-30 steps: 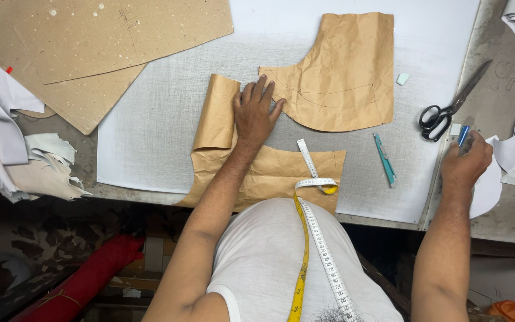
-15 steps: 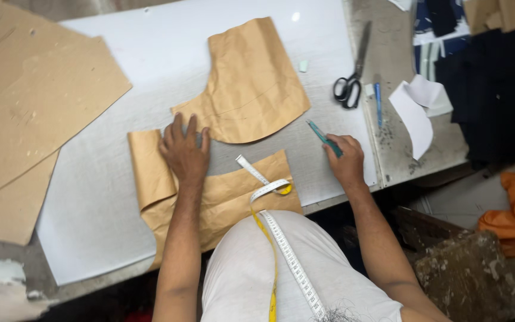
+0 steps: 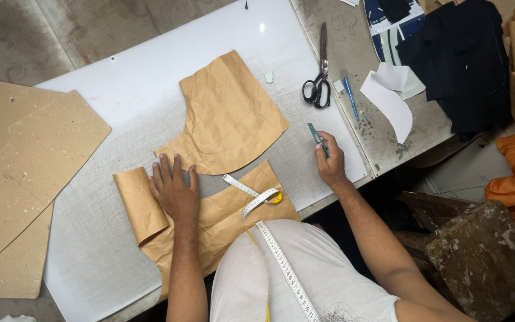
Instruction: The person measures and marks lines on a brown paper pattern using a measuring tape, pen, and utility knife. They then place a cardboard template over the paper and trace its outline before cutting along the marked lines to separate the pattern piece.
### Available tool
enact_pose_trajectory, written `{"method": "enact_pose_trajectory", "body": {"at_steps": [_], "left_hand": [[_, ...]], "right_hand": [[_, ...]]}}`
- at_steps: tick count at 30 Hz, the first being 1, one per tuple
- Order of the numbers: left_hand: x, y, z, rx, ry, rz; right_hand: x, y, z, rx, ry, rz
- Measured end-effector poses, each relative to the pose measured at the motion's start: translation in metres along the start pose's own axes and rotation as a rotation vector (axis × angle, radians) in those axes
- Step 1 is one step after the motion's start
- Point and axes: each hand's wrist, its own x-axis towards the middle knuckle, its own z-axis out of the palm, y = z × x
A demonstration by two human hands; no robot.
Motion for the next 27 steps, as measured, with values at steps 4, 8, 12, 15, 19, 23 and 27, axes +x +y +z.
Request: {"method": "enact_pose_trajectory", "body": {"at_steps": [4, 8, 12, 15, 19, 23, 27], "left_hand": [[-0.005, 0.002, -0.005, -0.030, -0.002, 0.001], [-0.004, 0.006, -0.007, -0.004, 0.004, 0.000], [-0.003, 0.010, -0.010, -0.002, 0.015, -0.005], [-0.003, 0.012, -0.012, -0.007, 0.008, -0.013], [-0.002, 0.016, -0.014, 0.016, -0.009, -0.003], [-0.003, 0.019, -0.012, 0.033, -0.018, -0.013], [-0.004, 0.024, -0.011, 0.032, -0.001, -0.012]], "right_hand": [[-0.003, 0.015, 0.009, 0.015, 0.056, -0.100], [0.001, 0.012, 0.010, 0.035, 0.068, -0.045], [0.009, -0.003, 0.002, -0.059, 0.078, -0.097], [0.026, -0.008, -0.005, -0.262, -0.038, -0.179], [0.104, 0.013, -0.035, -0.417, -0.046, -0.333], [0.220, 0.045, -0.071, -0.478, 0.052, -0.070], [0.282, 0.059, -0.071, -0.610, -0.054, 0.187]]}}
